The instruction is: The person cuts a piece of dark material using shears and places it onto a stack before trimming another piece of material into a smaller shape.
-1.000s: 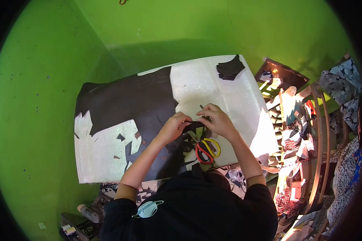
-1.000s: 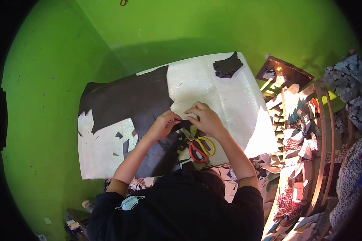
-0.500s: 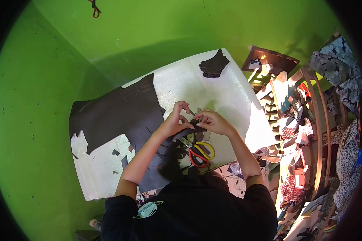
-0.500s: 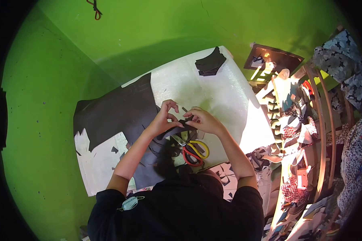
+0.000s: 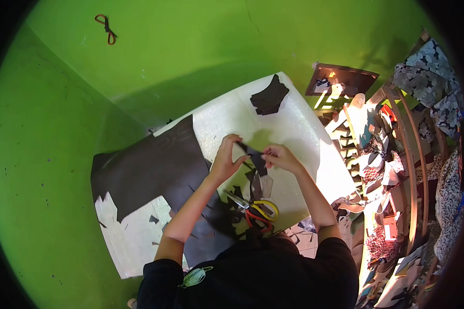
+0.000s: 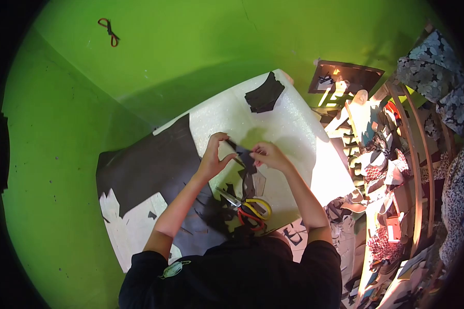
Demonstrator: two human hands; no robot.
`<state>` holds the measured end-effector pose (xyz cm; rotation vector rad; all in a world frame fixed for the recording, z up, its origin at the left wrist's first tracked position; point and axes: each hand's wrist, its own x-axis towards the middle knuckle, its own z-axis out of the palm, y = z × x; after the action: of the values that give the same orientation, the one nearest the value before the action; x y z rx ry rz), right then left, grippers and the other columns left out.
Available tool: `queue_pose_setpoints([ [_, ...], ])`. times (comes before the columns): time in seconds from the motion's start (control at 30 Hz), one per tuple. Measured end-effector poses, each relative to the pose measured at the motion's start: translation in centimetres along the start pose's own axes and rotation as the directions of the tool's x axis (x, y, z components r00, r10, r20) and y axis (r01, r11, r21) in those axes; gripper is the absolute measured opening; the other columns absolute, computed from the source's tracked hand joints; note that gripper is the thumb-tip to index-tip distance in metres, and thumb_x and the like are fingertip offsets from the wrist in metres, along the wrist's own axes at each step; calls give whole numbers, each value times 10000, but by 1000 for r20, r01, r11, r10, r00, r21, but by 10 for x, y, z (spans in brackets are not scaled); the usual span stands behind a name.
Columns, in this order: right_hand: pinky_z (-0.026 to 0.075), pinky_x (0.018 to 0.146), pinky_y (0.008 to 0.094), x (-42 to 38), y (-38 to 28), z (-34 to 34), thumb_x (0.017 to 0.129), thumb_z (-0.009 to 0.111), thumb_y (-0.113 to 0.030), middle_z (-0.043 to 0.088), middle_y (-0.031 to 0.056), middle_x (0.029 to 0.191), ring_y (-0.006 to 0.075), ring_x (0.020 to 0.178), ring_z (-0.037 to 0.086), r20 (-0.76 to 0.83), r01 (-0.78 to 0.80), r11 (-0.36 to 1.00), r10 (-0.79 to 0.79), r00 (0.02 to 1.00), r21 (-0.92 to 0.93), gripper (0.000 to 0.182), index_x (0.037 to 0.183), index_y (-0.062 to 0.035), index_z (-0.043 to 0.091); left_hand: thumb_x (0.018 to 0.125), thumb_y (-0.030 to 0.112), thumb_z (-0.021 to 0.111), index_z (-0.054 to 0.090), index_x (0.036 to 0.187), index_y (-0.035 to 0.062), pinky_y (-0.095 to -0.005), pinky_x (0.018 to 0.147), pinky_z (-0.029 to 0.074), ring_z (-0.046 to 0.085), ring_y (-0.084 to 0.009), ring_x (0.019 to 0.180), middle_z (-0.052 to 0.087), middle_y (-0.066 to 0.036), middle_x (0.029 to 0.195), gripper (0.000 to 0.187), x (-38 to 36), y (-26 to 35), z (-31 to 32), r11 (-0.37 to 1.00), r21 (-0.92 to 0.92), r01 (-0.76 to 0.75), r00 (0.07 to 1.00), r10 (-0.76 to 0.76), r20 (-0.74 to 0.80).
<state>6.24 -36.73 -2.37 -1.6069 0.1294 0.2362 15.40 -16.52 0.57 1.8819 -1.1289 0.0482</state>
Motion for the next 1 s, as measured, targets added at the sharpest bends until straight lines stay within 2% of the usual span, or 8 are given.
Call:
queue_pose_setpoints([
  [0.07,496,590,233,14,10,-17,828,576,-96,570,51,746,112,674,590,-142,23,993,-5,990,120,117,899,-12,537,681,57,689,408,1104,-5,-368,899,362,433,-341,1060,445,-184,1104,511,7,-11,8,1000,30,-2,998,3,-58],
  [0.13,513,646,249,35,22,-33,832,571,-99,578,62,774,129,691,593,-452,237,894,-44,891,380,122,919,-25,529,743,84,640,378,1174,-22,-368,933,344,425,-344,1091,430,-209,1158,515,11,-26,20,999,1,40,995,-40,-88],
  [0.27,528,682,285,76,18,-65,833,566,-94,581,105,804,178,727,606,-629,363,812,6,778,457,162,934,14,498,793,122,608,339,1231,-35,-360,938,339,426,-300,1105,423,-201,1181,537,21,-32,46,958,-201,206,978,-205,25],
  [0.47,520,651,304,112,0,-75,829,591,-220,541,131,933,209,732,602,-564,208,837,137,814,505,382,1073,25,430,800,148,607,307,1281,64,-412,909,355,390,-294,1138,363,-138,1261,573,33,-15,57,874,-322,365,931,-348,113],
  [0.63,492,641,276,78,22,-26,832,581,-306,539,104,930,177,740,570,-621,181,867,173,764,465,389,1071,-30,446,796,155,611,284,1298,93,-404,867,385,405,-275,1125,351,-108,1278,602,5,-28,60,830,-372,415,907,-407,103],
  [0.7,472,617,251,56,32,-5,841,569,-310,546,83,921,157,733,562,-466,121,814,196,863,567,353,1063,-57,463,796,159,613,290,1295,104,-392,849,398,427,-263,1104,347,-96,1283,597,-14,-32,57,795,-378,475,876,-470,112],
  [0.87,465,576,232,15,57,48,852,556,-276,555,74,901,121,686,559,-359,10,820,239,902,573,328,1060,-37,471,793,151,613,303,1286,102,-374,829,409,448,-249,1077,363,-94,1272,584,-65,-40,48,760,-390,520,833,-552,35],
  [1.0,474,613,242,-19,75,84,840,576,-247,570,68,865,111,707,567,-274,-40,958,121,954,286,316,1039,-17,495,790,137,610,342,1262,80,-356,816,411,465,-233,1056,396,-97,1240,546,-107,-38,32,767,-364,528,808,-586,-63],
])
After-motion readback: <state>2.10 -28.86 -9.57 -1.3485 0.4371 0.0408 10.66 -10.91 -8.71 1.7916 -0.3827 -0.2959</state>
